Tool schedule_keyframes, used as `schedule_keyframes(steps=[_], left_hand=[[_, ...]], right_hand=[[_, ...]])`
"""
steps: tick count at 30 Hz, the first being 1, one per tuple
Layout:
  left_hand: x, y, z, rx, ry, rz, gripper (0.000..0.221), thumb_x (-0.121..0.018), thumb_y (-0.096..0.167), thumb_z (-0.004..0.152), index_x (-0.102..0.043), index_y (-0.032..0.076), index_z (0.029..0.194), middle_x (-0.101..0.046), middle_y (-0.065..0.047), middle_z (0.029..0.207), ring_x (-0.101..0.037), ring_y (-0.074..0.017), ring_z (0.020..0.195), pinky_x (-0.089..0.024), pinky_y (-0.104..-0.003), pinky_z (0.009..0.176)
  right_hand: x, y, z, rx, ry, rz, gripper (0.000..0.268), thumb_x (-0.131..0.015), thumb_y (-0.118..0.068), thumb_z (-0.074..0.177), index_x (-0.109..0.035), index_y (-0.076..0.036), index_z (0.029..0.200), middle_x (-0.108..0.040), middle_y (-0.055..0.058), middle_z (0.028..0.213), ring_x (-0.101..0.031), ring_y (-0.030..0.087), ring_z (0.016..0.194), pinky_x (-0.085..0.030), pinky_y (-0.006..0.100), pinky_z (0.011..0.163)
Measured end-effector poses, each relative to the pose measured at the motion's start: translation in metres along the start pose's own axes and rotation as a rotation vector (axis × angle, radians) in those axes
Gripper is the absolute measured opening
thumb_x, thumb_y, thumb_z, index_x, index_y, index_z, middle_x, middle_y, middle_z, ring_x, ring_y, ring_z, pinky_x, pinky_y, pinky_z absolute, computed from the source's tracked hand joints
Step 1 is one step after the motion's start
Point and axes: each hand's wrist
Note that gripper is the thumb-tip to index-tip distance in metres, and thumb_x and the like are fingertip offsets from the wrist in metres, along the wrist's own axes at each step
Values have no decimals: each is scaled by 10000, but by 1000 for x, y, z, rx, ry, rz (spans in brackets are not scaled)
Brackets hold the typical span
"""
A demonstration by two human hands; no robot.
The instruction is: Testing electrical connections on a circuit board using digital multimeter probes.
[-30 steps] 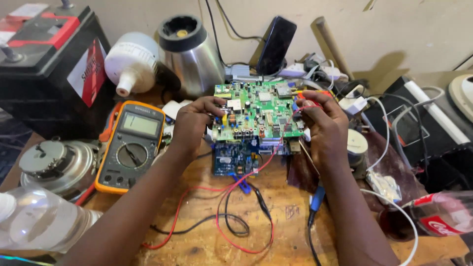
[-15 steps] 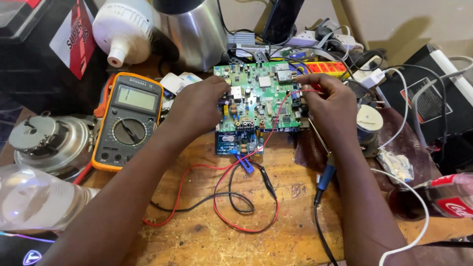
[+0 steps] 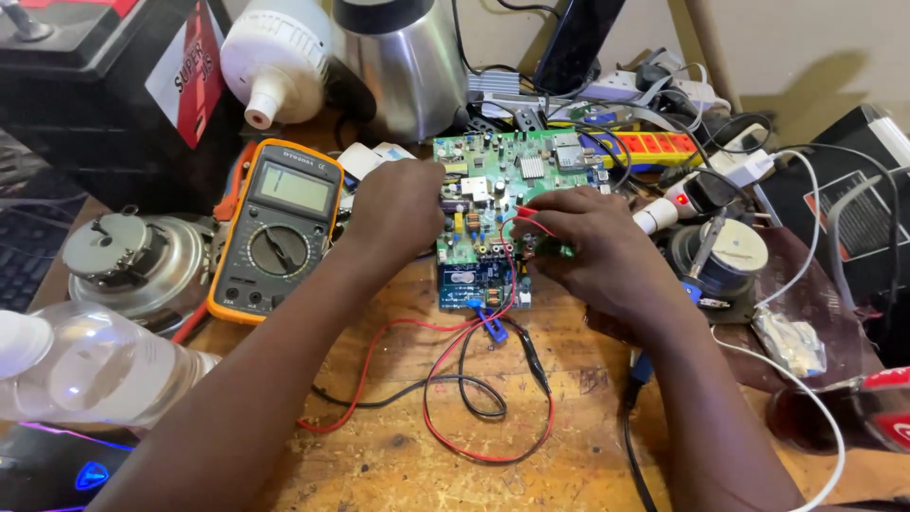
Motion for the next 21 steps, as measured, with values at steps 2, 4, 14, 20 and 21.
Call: schedule_keyframes(steps=[2,4,14,20,21], left_hand=[[3,0,2,-2,7,-1,57,-722,7,928,-759,-17,894,-695,-193,745,-735,-395,647,-629,-455,645],[7,1,3,-4,13,-2,71,-723,0,934,-759,-35,884,-701,-226,745,-732,-422,650,-627,-487,639],[25,22,8,186,-406,218,130,-765,69,872,-840,-8,945,-750,-217,779,-786,-446,808,-633,-629,768],[109,81,-15,-10,-519,-61,249,-667,67,938,-880,69,1066,-802,-243,926,-762,-512,960,-582,-622,962],[120,87,-17,-48,-566,-228,346,-549,28,953,-877,58,1056,-821,-305,995,-721,-606,1045,-553,-681,1000]], right_hand=[[1,0,-1,-11,27,18,310,-888,-60,786,-807,-48,1086,-790,180,1172,-719,469,1134,-539,548,917],[1,4,-3,-23,55,36,269,-885,-68,803,-815,-63,1062,-801,167,1150,-727,453,1119,-543,525,922],[3,30,-14,-237,314,101,301,-935,-188,850,-831,-199,1133,-764,33,1197,-725,274,1187,-562,408,1015],[-7,24,-8,-127,318,50,315,-967,-130,792,-843,-137,1081,-768,92,1119,-729,332,1115,-577,432,960],[-7,19,-6,-35,291,-4,308,-969,-87,763,-847,-109,1045,-775,119,1079,-737,373,1053,-588,458,923]])
Point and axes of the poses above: each hand's wrist, its own z-axis towards the middle knuckle, its own x-axis out of the back of the hand, y = z × x
